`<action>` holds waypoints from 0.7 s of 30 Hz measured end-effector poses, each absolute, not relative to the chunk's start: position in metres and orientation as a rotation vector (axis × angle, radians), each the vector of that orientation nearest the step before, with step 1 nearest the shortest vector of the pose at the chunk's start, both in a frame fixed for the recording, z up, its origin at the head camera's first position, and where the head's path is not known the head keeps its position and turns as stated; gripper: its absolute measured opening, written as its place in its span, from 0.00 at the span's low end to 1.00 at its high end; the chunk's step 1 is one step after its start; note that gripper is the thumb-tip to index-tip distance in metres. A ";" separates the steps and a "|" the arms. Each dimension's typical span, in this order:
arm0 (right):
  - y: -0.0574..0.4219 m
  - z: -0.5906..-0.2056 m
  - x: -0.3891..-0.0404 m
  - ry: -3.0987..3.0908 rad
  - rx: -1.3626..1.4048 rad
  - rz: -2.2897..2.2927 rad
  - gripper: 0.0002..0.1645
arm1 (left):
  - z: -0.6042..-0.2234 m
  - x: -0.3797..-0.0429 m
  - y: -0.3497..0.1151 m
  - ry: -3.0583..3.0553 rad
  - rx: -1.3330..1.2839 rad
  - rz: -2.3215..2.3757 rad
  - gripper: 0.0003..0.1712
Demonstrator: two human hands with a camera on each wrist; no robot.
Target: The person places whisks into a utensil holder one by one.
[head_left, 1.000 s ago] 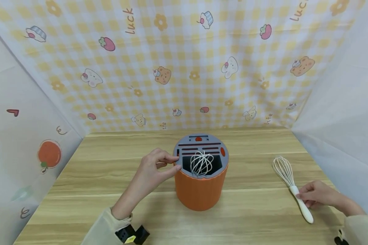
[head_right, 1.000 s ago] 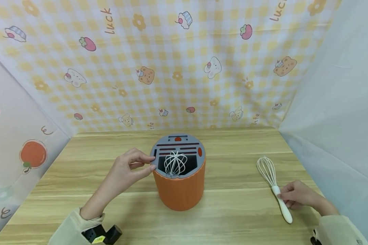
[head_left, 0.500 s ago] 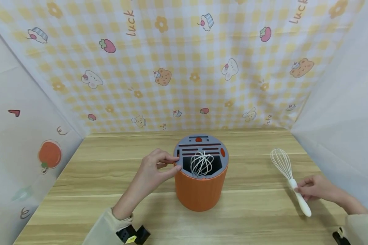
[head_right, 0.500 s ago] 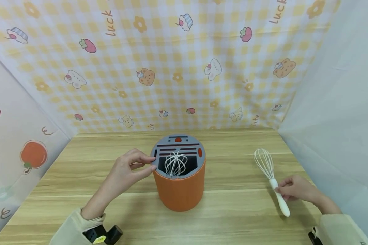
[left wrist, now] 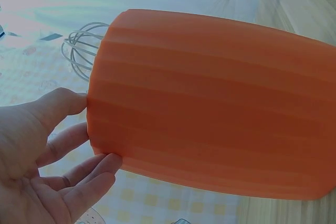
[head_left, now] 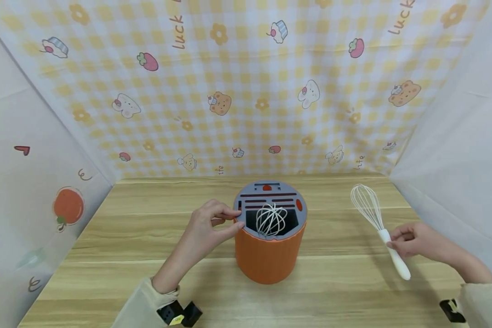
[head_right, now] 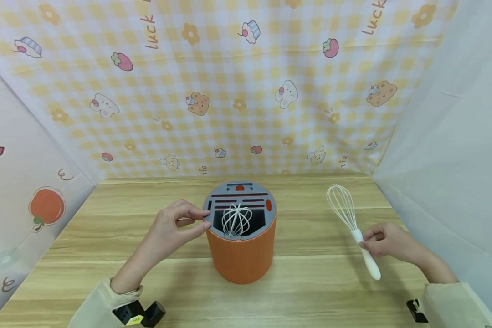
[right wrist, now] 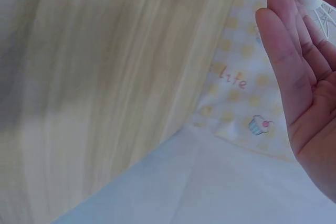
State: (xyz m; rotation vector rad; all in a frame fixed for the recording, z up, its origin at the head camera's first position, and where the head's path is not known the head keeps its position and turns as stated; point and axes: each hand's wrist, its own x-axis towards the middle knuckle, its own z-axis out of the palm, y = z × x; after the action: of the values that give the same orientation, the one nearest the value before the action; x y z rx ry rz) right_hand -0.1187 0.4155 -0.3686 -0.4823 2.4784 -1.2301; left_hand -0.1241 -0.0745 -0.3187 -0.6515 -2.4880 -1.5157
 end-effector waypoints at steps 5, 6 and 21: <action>0.402 -0.355 -0.119 2.550 -0.564 -1.198 0.08 | -0.319 -0.124 -0.075 -2.490 -0.649 -1.522 0.10; 0.399 -0.352 -0.118 2.559 -0.579 -1.193 0.07 | -0.319 -0.124 -0.075 -2.489 -0.649 -1.523 0.10; 0.357 -0.316 -0.116 2.703 -0.848 -1.065 0.03 | -0.318 -0.124 -0.075 -2.494 -0.645 -1.513 0.10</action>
State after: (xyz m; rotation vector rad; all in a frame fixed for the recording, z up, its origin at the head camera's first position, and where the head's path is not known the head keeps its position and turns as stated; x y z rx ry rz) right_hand -0.1162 0.3566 -0.3163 -0.8476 2.7026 -1.0652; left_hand -0.1236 -0.0745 -0.3180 -0.6450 -2.4937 -1.5129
